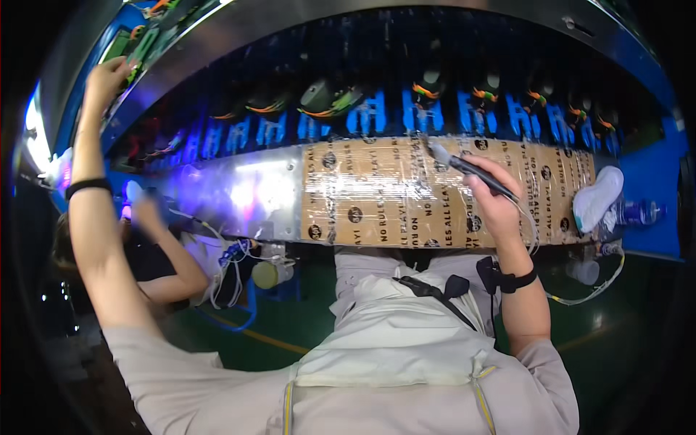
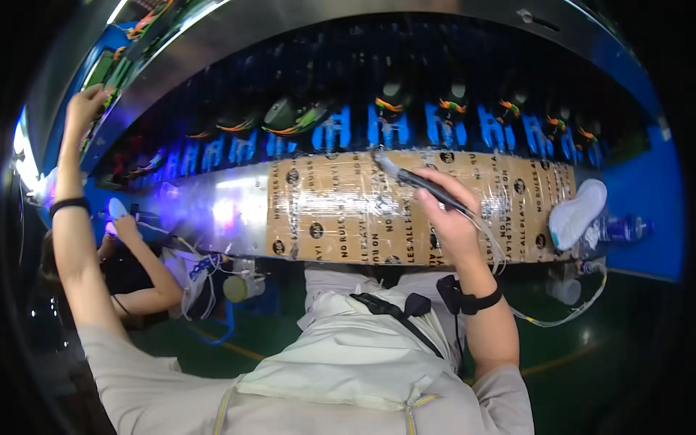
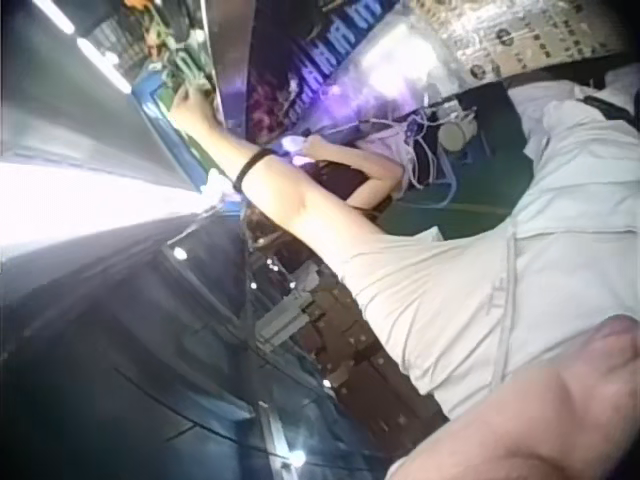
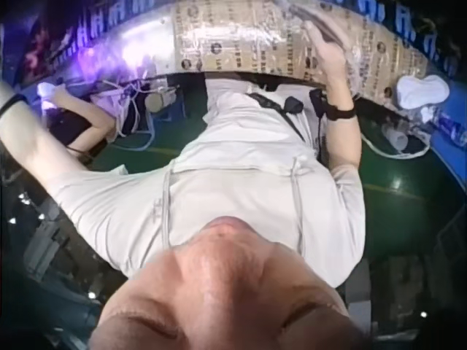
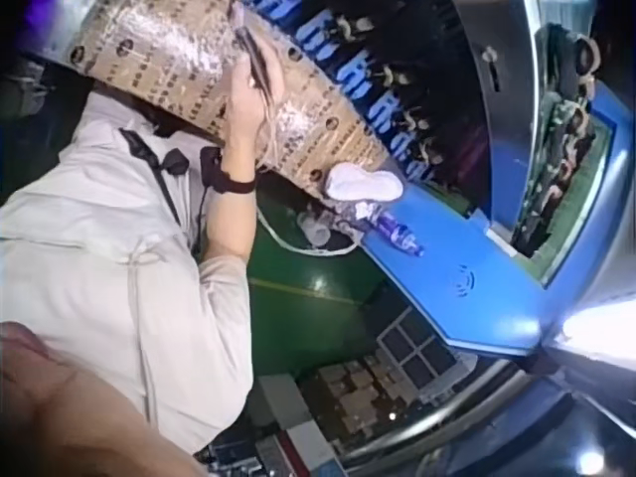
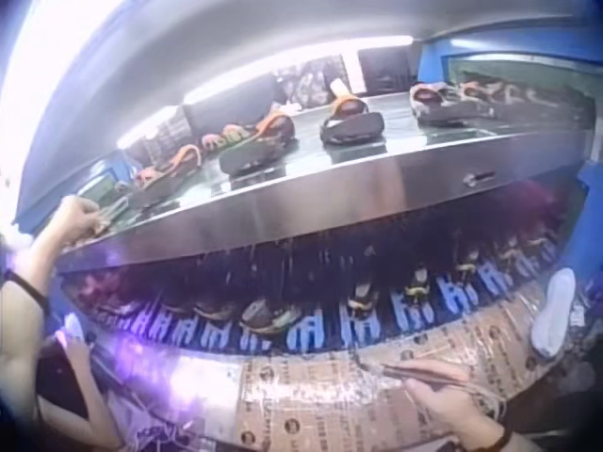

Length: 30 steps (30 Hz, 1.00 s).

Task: Apply adhesive to shoe soles and place them on a conveyor belt in a factory setting.

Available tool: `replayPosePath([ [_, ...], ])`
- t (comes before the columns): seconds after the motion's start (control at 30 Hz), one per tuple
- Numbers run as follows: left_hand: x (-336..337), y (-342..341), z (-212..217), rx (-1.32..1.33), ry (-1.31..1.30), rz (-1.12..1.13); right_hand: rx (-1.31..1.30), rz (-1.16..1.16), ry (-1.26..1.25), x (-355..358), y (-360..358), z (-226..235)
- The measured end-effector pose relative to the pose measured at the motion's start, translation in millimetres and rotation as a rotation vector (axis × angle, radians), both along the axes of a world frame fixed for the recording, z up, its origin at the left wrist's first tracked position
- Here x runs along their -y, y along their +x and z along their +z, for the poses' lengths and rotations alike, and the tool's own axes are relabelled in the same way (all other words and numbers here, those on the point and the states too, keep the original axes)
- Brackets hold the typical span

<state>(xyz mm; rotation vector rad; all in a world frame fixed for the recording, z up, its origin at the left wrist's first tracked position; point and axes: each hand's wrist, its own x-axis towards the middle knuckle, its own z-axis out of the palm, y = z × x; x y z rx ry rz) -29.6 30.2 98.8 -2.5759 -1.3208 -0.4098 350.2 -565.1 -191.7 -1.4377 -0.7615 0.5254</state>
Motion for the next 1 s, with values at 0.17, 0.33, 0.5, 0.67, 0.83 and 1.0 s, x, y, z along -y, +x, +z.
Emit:
replayPosePath([
  [0.17,-25.9,-27.0,45.7,0.383,-0.218,0.28,-0.12,0.084,0.032,-5.4,-27.9,-10.5],
  [0.33,4.8,-14.7,-28.2,0.336,-0.122,0.189,-0.14,0.066,0.121,-0.6,-51.1,-8.9],
  [0.5,126.0,59.3,-122.0,1.607,-0.298,-0.076,-0.236,0.081,0.179,13.8,-47.5,-18.5],
  [0.67,260.1,36.0,-205.4,1.774,-0.787,-0.371,-0.233,0.177,0.225,10.8,-71.4,-1.5],
  [0.83,374.7,51.6,-294.6,1.8,-1.42,-0.241,-0.21,0.185,0.237,10.2,-86.6,13.3],
  [1.0,440.5,59.2,-316.8,1.796,-1.852,-0.641,-0.331,0.289,0.177,1.2,-104.1,22.4],
])
